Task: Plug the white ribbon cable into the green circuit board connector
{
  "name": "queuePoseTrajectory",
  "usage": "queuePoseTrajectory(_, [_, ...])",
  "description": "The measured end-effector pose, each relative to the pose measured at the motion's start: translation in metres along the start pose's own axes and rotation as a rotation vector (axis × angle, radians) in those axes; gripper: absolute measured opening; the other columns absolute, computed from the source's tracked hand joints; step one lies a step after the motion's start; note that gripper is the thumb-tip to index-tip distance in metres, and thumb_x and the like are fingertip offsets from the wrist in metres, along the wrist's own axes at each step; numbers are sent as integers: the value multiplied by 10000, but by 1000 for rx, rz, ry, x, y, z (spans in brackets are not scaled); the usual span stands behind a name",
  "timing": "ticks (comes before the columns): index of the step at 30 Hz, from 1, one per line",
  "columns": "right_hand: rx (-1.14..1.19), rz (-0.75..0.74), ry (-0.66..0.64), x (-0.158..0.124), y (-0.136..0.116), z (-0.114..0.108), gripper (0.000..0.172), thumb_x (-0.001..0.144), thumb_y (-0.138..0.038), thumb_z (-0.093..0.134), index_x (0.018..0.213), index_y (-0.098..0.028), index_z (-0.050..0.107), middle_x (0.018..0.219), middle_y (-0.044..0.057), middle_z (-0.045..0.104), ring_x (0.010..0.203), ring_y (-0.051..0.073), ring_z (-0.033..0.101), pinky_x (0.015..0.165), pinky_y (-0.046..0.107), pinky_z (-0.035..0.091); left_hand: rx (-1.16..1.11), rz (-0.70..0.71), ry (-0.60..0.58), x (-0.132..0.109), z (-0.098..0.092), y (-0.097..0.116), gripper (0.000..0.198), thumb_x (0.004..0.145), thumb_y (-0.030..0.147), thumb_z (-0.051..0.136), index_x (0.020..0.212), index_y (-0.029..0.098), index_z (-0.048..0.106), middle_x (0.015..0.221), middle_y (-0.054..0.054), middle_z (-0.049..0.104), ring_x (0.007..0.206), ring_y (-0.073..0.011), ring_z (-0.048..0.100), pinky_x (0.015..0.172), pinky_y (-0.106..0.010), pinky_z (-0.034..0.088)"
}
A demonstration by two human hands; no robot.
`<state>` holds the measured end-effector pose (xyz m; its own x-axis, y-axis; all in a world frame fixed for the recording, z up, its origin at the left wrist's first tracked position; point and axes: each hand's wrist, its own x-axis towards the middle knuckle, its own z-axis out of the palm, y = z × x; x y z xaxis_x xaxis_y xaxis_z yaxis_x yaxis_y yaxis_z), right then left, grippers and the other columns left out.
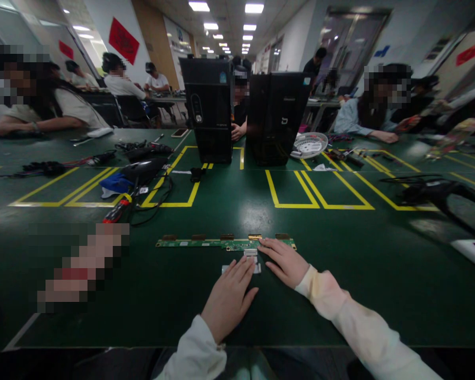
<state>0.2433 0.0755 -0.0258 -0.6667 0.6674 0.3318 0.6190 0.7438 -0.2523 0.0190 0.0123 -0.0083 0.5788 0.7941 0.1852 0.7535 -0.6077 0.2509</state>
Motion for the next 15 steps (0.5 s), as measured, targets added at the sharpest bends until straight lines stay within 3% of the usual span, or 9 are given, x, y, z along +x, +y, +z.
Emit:
queuePoseTrajectory(5, [-6,-6,-7,0,0,0,410,935,-279,419,1310,-127,487,1370,150,473,1285,249,416,1056,477,383,-15,4,-5,1,-2,1,496,919,296,433,1385,141,371,1437,-98,454,1345,-200,376,1105,-421,340])
queuePoseTrajectory(9, [9,14,-4,0,-1,0,412,934,-287,426,1326,-168,478,1376,133,471,1289,241,414,1058,482,378,-44,-37,12,2,-6,5,523,826,169,445,1349,171,427,1410,-66,492,1335,-206,389,1116,-437,316])
queuePoseTrajectory(15, [5,14,-14,0,-2,-2,415,932,-283,427,1325,-159,480,1381,136,467,1295,243,406,1060,480,374,-66,-82,19,4,-7,12,559,753,167,457,1311,158,479,1396,-60,504,1326,-213,394,1137,-410,281])
